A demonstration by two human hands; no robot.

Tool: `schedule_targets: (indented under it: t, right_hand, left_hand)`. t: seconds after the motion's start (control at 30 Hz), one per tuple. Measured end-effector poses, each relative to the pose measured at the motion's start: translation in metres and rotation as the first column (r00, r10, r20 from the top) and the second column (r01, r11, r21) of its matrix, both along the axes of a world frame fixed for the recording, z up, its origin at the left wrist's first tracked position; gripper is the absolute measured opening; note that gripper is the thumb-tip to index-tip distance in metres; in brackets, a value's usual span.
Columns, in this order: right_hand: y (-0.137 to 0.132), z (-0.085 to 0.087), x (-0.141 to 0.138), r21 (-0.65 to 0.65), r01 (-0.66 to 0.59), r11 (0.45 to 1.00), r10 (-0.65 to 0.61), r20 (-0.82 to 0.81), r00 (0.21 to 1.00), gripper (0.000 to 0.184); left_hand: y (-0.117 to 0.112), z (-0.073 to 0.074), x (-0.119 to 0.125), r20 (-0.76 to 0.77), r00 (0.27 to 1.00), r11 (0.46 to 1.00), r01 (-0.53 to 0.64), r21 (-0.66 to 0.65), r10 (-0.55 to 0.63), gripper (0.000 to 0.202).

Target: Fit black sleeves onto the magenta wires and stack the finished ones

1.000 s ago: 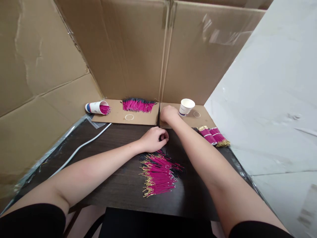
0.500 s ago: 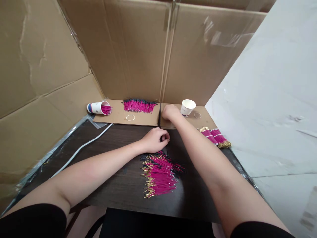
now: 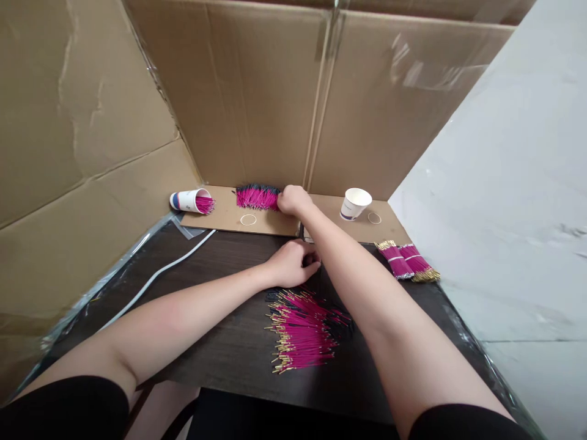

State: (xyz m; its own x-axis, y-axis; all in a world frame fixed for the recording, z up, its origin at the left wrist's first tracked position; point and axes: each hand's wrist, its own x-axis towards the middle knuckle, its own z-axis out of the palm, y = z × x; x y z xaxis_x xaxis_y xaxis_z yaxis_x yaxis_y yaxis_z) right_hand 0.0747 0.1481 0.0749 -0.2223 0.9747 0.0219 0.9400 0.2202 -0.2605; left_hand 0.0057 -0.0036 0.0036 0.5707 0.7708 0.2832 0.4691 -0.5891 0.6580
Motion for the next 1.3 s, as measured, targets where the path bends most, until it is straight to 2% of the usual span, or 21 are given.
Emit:
schedule_targets:
  t: [0.1, 0.23, 0.37, 0.47, 0.53, 0.7, 0.87, 1.0, 1.13, 1.2, 1.3]
  right_hand:
    - [-0.010, -0.001, 0.013, 0.069, 0.011, 0.998, -0.007, -0.060, 0.998, 0.040]
    - [-0.037, 0.001, 0.050, 0.141, -0.015, 0.990, 0.035, -0.141, 0.989, 0.028]
    - [-0.080, -0.005, 0.101, 0.219, -0.130, 0.967, 0.203, -0.353, 0.913, 0.015]
    - [-0.120, -0.016, 0.135, 0.213, -0.200, 0.956, 0.276, -0.438, 0.855, 0.013]
    - [-0.144, -0.022, 0.151, 0.168, -0.232, 0.958, 0.284, -0.455, 0.844, 0.017]
    - [-0.183, -0.029, 0.164, 0.054, -0.292, 0.955, 0.287, -0.421, 0.860, 0.014]
    - [-0.184, -0.033, 0.164, 0.073, -0.307, 0.949, 0.309, -0.401, 0.862, 0.012]
    - [-0.175, -0.047, 0.168, 0.142, -0.317, 0.938, 0.346, -0.300, 0.889, 0.006]
    - [-0.165, -0.061, 0.169, 0.138, -0.295, 0.945, 0.321, -0.239, 0.916, 0.011]
    - [-0.161, -0.063, 0.168, 0.122, -0.272, 0.954, 0.293, -0.206, 0.934, 0.014]
    - [-0.159, -0.062, 0.164, 0.107, -0.249, 0.963, 0.263, -0.157, 0.952, 0.016]
  left_hand:
    - [0.001, -0.003, 0.001, 0.096, 0.994, 0.995, -0.052, -0.085, 0.060, 0.010]
    - [0.006, -0.005, 0.003, 0.238, 0.956, 0.969, -0.118, -0.217, 0.170, 0.012]
    - [0.015, -0.005, 0.003, 0.311, 0.913, 0.944, -0.177, -0.277, 0.263, 0.012]
    - [0.020, -0.005, 0.001, 0.375, 0.890, 0.940, -0.144, -0.309, 0.259, 0.017]
    - [0.022, -0.006, 0.000, 0.414, 0.871, 0.932, -0.121, -0.341, 0.264, 0.016]
    - [0.023, -0.007, -0.002, 0.424, 0.866, 0.924, -0.101, -0.368, 0.263, 0.019]
    - [0.024, -0.006, -0.001, 0.433, 0.854, 0.917, -0.115, -0.383, 0.288, 0.025]
    - [0.028, 0.000, -0.007, 0.399, 0.864, 0.924, -0.171, -0.342, 0.307, 0.022]
    - [0.032, 0.010, -0.018, 0.284, 0.891, 0.935, -0.343, -0.094, 0.355, 0.014]
    - [0.034, 0.013, -0.023, 0.204, 0.922, 0.939, -0.343, 0.030, 0.330, 0.015]
    - [0.037, 0.017, -0.025, 0.130, 0.930, 0.928, -0.358, 0.105, 0.344, 0.013]
